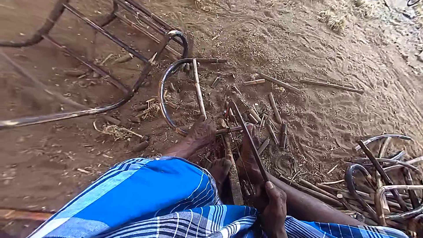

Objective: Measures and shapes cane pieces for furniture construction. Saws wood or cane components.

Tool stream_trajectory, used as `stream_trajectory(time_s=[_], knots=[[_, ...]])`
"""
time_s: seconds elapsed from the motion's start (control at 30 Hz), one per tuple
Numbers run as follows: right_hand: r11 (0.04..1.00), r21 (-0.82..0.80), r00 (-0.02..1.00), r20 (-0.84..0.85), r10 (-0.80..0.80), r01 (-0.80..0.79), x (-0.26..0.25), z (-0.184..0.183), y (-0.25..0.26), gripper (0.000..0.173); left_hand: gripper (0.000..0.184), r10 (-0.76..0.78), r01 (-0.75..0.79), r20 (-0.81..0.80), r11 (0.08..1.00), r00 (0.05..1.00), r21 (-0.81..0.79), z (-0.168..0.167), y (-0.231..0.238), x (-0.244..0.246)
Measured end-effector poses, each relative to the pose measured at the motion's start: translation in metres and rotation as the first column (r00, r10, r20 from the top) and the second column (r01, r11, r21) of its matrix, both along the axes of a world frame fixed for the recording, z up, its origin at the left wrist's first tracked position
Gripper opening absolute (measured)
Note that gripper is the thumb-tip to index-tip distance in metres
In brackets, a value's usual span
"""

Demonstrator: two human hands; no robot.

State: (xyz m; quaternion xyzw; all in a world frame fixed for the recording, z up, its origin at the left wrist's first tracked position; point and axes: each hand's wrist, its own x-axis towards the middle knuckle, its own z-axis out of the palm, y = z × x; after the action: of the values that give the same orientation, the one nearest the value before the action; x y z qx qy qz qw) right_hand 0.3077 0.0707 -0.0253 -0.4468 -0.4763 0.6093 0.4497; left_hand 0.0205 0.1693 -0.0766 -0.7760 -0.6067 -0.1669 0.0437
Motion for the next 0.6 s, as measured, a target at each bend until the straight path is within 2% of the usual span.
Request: stream_trajectory(time_s=[0.03,0.07,0.13,0.27,0.3,0.37,0.47,0.53,0.6], knots=[[1.000,0.008,1.000,0.006,-0.001,0.000,0.001,0.000,-0.001,0.057,0.029,-0.018,0.006,-0.118,0.995,0.993,-0.101,-0.025,0.009,-0.007],[1.000,0.017,1.000,0.023,-0.002,0.001,0.002,0.002,-0.002,0.057,0.023,-0.045,-0.030,-0.254,0.959,0.966,-0.282,-0.032,0.018,-0.008],[1.000,0.024,0.996,0.085,-0.008,0.006,-0.004,0.005,0.003,0.059,0.019,-0.085,-0.060,-0.327,0.910,0.941,-0.410,-0.037,0.028,-0.009],[0.997,0.002,0.943,0.325,0.074,-0.079,-0.031,-0.004,0.054,0.060,0.013,-0.088,-0.024,-0.237,0.900,0.968,-0.434,-0.038,0.026,-0.008],[0.995,-0.020,0.937,0.333,0.103,-0.102,-0.032,-0.006,0.061,0.060,0.012,-0.089,-0.028,-0.249,0.902,0.964,-0.430,-0.037,0.026,-0.005],[0.995,0.010,0.958,0.269,0.097,-0.104,-0.029,-0.012,0.049,0.060,0.013,-0.072,-0.055,-0.280,0.906,0.957,-0.420,-0.035,0.022,-0.005],[0.996,0.093,0.996,0.088,-0.007,-0.001,-0.015,-0.027,0.016,0.059,0.013,-0.059,-0.053,-0.293,0.932,0.954,-0.359,-0.035,0.026,-0.006],[0.991,0.136,0.998,0.065,-0.004,-0.005,-0.027,-0.039,0.029,0.059,0.013,-0.060,-0.040,-0.273,0.938,0.960,-0.345,-0.036,0.030,-0.016],[0.992,0.123,0.993,0.118,0.022,-0.037,-0.032,-0.050,0.039,0.056,0.013,-0.093,0.009,-0.196,0.918,0.976,-0.396,-0.041,0.026,-0.009]])
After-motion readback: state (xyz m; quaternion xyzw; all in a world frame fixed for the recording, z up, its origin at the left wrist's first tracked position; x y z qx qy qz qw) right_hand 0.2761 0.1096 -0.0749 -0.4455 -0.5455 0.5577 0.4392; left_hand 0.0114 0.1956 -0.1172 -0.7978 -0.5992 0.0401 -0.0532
